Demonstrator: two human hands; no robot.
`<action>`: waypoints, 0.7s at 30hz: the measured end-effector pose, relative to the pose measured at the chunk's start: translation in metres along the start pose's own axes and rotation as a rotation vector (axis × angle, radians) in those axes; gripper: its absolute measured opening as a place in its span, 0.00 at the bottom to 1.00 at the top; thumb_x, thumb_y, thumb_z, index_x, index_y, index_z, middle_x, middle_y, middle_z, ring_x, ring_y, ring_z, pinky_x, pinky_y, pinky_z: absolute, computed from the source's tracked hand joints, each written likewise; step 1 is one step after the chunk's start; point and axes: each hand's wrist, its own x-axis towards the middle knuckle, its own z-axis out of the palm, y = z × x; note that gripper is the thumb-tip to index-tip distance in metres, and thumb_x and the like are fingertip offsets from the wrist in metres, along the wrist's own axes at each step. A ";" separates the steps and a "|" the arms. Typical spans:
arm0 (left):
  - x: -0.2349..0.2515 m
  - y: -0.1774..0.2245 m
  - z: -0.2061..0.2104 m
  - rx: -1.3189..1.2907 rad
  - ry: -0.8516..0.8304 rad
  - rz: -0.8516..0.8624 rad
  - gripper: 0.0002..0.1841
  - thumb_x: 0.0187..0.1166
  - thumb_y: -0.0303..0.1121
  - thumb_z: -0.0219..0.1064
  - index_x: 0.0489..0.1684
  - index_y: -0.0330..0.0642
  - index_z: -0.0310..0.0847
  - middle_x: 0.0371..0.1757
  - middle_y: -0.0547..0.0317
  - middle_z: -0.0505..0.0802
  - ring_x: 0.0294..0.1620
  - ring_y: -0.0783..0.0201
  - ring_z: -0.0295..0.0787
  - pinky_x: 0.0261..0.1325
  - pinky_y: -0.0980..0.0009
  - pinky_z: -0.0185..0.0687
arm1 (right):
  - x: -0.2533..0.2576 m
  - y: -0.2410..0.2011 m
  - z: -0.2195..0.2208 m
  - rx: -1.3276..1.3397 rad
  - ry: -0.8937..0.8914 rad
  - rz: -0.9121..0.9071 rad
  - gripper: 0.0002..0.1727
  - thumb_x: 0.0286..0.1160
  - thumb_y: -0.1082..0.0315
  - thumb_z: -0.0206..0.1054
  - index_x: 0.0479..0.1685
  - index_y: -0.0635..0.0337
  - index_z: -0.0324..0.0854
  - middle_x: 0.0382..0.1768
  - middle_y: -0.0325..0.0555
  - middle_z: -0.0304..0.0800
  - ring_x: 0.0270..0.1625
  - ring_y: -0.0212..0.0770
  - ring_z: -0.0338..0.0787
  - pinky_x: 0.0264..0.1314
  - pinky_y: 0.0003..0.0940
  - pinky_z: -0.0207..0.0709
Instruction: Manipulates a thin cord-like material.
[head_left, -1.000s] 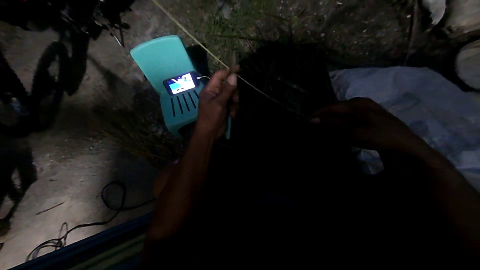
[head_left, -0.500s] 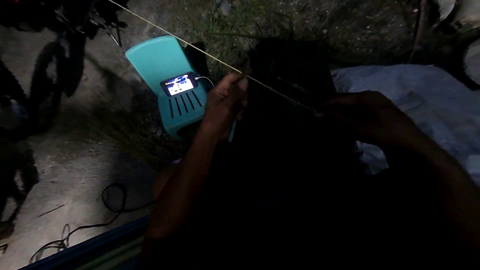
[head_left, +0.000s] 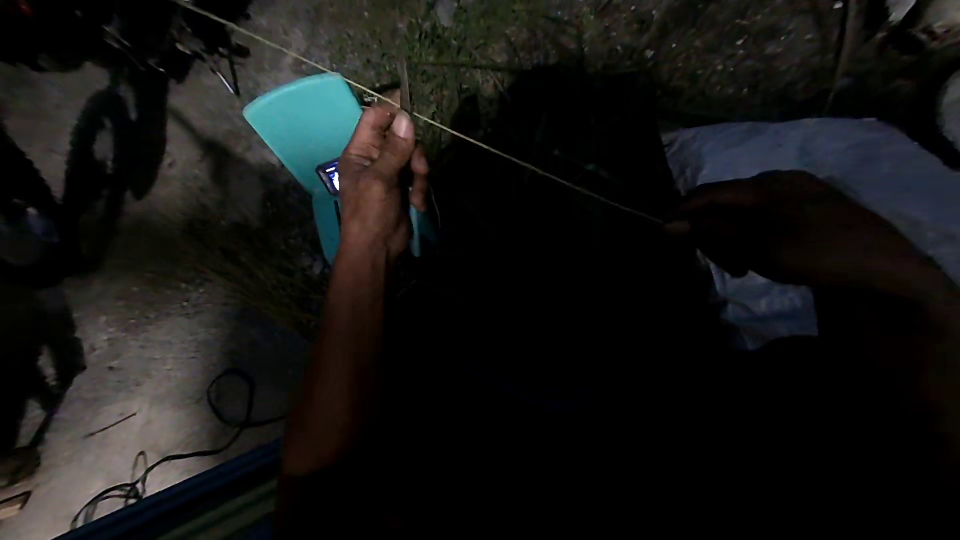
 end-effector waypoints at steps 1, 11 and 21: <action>0.000 0.000 0.000 0.044 -0.008 0.029 0.14 0.92 0.32 0.51 0.70 0.45 0.70 0.22 0.70 0.82 0.14 0.75 0.75 0.16 0.81 0.76 | -0.002 0.001 -0.004 0.003 0.000 0.010 0.10 0.84 0.66 0.62 0.43 0.53 0.90 0.17 0.30 0.79 0.14 0.23 0.72 0.13 0.20 0.66; -0.011 -0.008 0.019 0.086 0.018 -0.004 0.14 0.92 0.33 0.52 0.69 0.41 0.74 0.22 0.71 0.80 0.14 0.76 0.73 0.17 0.81 0.75 | -0.012 0.004 0.001 0.084 0.021 -0.004 0.09 0.83 0.68 0.63 0.41 0.55 0.91 0.17 0.30 0.80 0.13 0.21 0.71 0.14 0.18 0.65; -0.004 0.003 0.002 0.061 0.281 0.017 0.15 0.95 0.37 0.48 0.73 0.46 0.70 0.19 0.72 0.79 0.11 0.76 0.72 0.14 0.81 0.75 | -0.019 0.005 0.005 0.070 -0.034 -0.033 0.10 0.84 0.64 0.62 0.41 0.53 0.90 0.18 0.30 0.82 0.14 0.23 0.74 0.14 0.20 0.68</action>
